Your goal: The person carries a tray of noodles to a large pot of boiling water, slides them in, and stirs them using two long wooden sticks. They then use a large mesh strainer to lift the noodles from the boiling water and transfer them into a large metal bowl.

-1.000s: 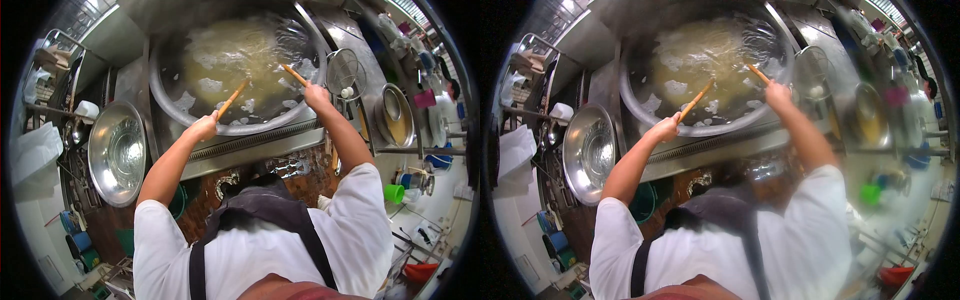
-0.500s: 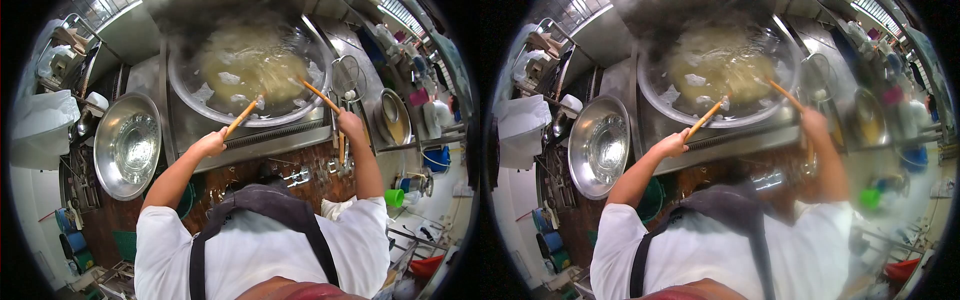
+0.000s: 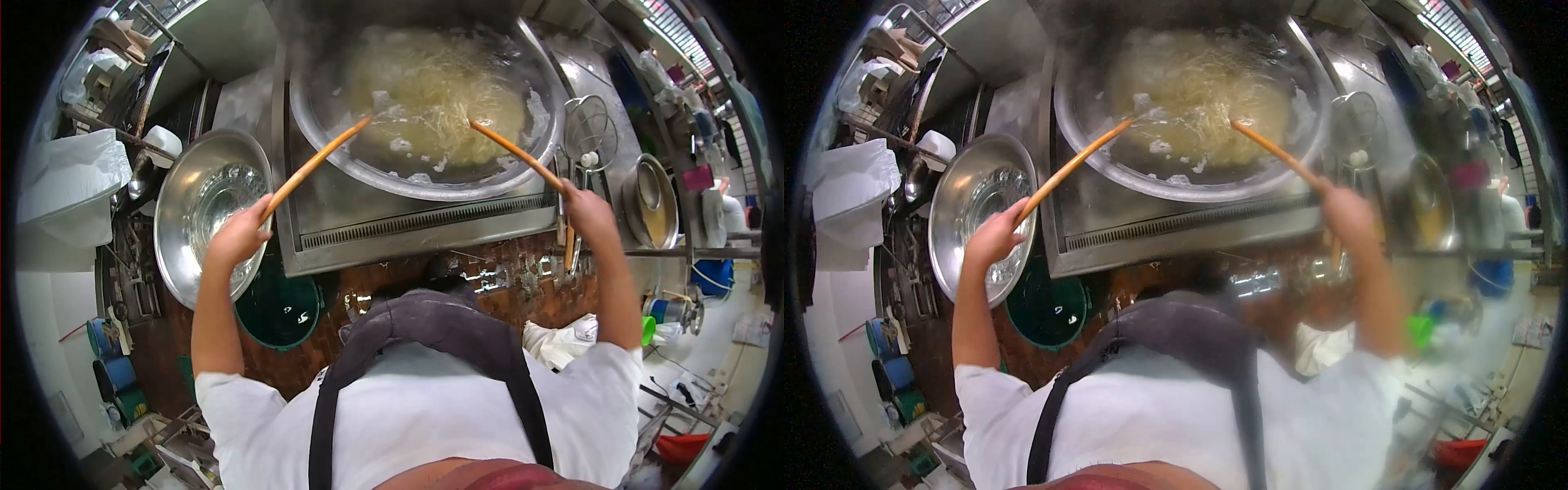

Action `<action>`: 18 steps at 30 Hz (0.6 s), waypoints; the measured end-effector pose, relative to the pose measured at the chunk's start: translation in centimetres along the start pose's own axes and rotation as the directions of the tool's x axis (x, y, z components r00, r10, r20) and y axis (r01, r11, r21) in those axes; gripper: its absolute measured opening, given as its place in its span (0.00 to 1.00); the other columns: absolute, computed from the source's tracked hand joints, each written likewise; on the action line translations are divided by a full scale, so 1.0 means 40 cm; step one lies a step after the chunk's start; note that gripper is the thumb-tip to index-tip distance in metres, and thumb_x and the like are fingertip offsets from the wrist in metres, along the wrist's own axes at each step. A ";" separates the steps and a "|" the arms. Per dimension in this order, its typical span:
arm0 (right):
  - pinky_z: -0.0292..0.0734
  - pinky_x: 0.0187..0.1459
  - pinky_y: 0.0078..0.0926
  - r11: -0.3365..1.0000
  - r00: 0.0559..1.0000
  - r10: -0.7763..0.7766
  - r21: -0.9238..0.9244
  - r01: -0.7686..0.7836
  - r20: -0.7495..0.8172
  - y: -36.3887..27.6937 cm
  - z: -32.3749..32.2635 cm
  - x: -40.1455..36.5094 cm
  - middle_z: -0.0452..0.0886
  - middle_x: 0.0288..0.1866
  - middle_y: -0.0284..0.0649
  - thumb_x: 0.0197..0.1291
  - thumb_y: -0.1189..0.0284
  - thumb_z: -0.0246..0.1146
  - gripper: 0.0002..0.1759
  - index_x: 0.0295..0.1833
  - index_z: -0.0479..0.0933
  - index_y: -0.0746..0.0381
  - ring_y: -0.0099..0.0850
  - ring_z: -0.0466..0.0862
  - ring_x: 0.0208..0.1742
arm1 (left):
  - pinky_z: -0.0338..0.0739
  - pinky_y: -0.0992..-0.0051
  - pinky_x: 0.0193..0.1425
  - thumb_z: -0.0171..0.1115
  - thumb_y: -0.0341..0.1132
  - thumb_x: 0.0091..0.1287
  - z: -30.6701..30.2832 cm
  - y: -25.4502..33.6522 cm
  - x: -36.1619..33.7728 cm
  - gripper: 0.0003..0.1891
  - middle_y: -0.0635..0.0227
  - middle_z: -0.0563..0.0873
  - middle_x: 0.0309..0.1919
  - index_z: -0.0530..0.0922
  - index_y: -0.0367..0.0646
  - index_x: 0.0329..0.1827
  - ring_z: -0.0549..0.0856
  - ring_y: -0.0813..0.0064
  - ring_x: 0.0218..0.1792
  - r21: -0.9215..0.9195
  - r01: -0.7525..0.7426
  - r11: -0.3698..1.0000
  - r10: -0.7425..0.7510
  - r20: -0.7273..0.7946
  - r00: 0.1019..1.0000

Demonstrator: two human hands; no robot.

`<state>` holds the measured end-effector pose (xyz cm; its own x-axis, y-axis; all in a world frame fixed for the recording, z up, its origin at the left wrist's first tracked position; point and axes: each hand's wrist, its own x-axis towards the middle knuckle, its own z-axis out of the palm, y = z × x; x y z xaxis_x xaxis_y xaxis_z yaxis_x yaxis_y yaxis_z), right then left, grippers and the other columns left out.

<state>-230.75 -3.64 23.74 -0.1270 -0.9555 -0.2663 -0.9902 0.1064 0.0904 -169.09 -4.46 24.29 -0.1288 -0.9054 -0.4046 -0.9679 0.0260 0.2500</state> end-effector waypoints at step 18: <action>0.78 0.58 0.52 0.966 0.995 -0.090 0.241 0.097 -0.038 -0.214 0.195 0.736 0.85 0.53 0.56 0.77 0.64 0.37 0.26 0.62 0.75 0.64 0.55 0.84 0.56 | 0.79 0.54 0.57 0.43 0.35 0.77 0.194 0.420 0.673 0.19 0.41 0.86 0.51 0.73 0.33 0.63 0.85 0.45 0.54 -0.002 -0.009 1.000 0.009 0.061 0.998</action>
<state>-226.46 -30.55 7.63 -0.0350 -0.9709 -0.2369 -0.9826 0.0767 -0.1694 -190.49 -25.09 10.75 -0.1502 -0.8776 -0.4553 -0.9663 0.0330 0.2552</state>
